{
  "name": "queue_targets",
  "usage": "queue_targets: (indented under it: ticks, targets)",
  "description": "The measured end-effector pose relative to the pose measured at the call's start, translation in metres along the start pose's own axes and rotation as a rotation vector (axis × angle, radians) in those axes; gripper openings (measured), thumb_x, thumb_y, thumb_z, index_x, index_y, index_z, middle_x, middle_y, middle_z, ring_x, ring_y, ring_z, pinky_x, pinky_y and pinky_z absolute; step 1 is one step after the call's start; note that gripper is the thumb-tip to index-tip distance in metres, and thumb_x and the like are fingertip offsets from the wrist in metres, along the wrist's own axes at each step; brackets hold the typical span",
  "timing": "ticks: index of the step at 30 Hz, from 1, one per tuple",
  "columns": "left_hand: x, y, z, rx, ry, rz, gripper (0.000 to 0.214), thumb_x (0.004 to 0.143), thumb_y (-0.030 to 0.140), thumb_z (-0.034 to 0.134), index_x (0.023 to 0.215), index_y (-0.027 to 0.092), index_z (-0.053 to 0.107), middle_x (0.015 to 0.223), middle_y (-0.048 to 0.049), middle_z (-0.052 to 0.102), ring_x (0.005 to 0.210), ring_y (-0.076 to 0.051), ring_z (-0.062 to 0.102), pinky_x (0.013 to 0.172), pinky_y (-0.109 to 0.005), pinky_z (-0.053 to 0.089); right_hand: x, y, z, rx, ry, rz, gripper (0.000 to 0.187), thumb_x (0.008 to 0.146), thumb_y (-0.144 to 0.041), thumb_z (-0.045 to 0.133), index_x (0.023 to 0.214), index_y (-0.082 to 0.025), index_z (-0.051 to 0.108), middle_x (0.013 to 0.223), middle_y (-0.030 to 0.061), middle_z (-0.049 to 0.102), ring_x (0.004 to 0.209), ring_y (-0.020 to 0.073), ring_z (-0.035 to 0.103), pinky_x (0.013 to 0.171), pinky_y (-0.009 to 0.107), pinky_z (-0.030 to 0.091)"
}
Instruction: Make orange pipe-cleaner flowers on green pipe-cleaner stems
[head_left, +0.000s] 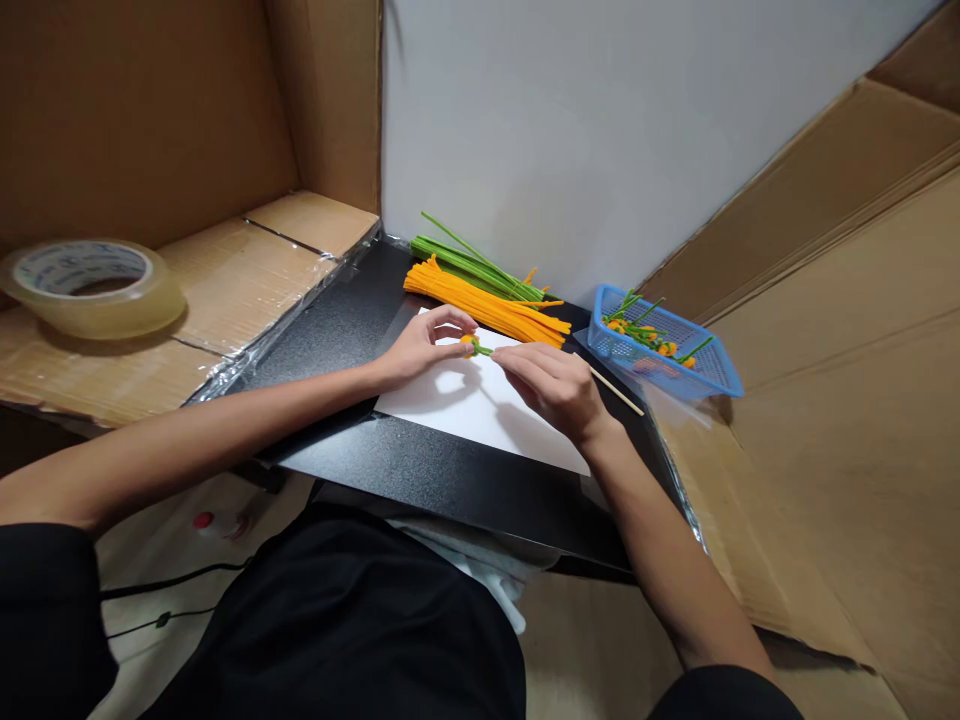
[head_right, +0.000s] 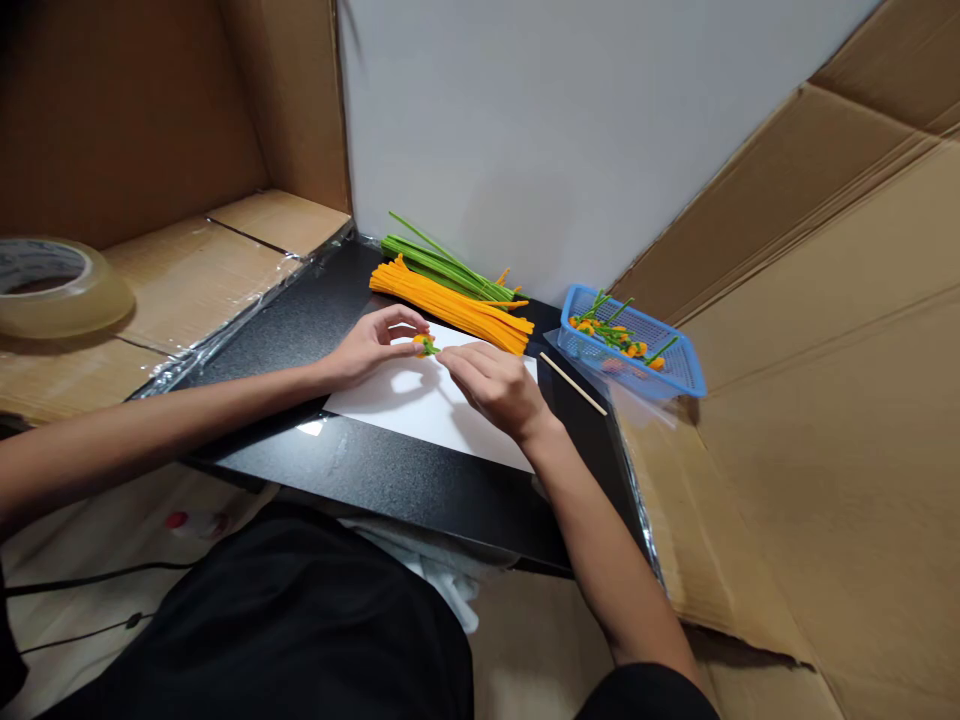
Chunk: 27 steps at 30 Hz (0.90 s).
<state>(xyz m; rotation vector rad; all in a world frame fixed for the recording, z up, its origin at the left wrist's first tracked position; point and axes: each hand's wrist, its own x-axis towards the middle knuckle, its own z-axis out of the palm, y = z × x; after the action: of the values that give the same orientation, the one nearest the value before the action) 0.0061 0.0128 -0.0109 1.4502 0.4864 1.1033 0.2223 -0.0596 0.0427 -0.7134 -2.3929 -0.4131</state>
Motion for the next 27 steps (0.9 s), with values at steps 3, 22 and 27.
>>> queue_targets:
  ticks: [3, 22, 27]
  targets:
    - [-0.001, 0.002, 0.002, -0.063, -0.029, -0.027, 0.037, 0.07, 0.029, 0.085, 0.097, 0.015, 0.064, 0.1, -0.0058, 0.068, 0.099, -0.019, 0.067, 0.09, -0.034, 0.052, 0.001, -0.004, -0.001, -0.027, -0.017, -0.134, 0.028, 0.094, -0.008, 0.057, 0.116, -0.017, 0.072, 0.111, 0.0124, 0.077, 0.103, 0.0249, 0.074, 0.09, 0.041, 0.064]
    - [-0.002, 0.019, 0.0, 0.455, 0.218, 0.088, 0.028, 0.08, 0.042, 0.069, 0.074, 0.015, 0.067, 0.074, -0.0024, 0.066, 0.064, -0.012, 0.054, 0.06, -0.024, 0.04, -0.007, 0.002, -0.004, -0.035, -0.065, -0.093, 0.031, 0.096, -0.01, 0.057, 0.121, -0.021, 0.072, 0.119, 0.0116, 0.075, 0.11, 0.0285, 0.072, 0.095, 0.047, 0.064]
    - [-0.004, 0.02, 0.004, 0.498, 0.169, 0.038, 0.029, 0.076, 0.045, 0.075, 0.075, 0.016, 0.076, 0.072, -0.0045, 0.071, 0.063, -0.013, 0.055, 0.059, -0.025, 0.04, -0.006, -0.001, -0.002, -0.107, -0.072, -0.128, 0.031, 0.096, -0.01, 0.055, 0.12, -0.02, 0.072, 0.117, 0.0122, 0.076, 0.108, 0.0284, 0.073, 0.092, 0.046, 0.065]
